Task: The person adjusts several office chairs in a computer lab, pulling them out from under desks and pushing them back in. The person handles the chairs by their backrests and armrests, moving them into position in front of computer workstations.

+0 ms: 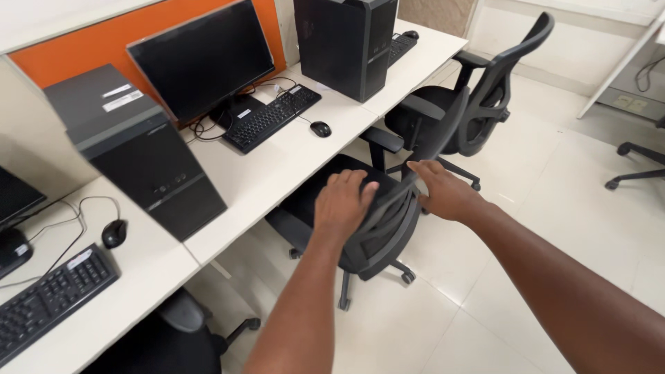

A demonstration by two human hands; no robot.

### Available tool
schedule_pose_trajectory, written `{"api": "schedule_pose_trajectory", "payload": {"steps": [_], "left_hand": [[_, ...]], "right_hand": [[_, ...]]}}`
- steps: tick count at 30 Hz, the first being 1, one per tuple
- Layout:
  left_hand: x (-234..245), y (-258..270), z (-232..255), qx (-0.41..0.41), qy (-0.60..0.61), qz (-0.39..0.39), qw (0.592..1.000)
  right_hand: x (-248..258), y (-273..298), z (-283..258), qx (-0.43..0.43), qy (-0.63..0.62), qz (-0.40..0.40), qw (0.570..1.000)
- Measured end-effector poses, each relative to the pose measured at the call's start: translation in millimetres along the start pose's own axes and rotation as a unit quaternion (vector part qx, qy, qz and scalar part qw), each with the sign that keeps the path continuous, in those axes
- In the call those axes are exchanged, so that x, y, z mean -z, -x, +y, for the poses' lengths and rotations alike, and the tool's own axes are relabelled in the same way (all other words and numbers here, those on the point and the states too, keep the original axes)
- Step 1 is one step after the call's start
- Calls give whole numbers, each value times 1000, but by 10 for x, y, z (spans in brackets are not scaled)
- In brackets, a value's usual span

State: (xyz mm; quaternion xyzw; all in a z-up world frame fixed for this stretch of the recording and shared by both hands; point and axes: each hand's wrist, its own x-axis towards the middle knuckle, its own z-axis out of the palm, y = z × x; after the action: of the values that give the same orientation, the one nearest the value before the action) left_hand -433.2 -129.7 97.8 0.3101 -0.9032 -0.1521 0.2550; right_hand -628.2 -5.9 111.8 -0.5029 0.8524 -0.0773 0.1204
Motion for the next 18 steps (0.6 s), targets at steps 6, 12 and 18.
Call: {"api": "schedule_pose_trajectory", "payload": {"steps": [6,12,18], "left_hand": [[-381,-552,162,51,77,-112,989],[-697,-677,501,124,52,-313,940],[-907,-797,500,180,14,-343,922]], "right_hand": [[-68,-667,502,5,90,-36,995],[-129,-1072,906,30,167,-58,984],[-28,-1475,1020,40,163,-77,983]]}}
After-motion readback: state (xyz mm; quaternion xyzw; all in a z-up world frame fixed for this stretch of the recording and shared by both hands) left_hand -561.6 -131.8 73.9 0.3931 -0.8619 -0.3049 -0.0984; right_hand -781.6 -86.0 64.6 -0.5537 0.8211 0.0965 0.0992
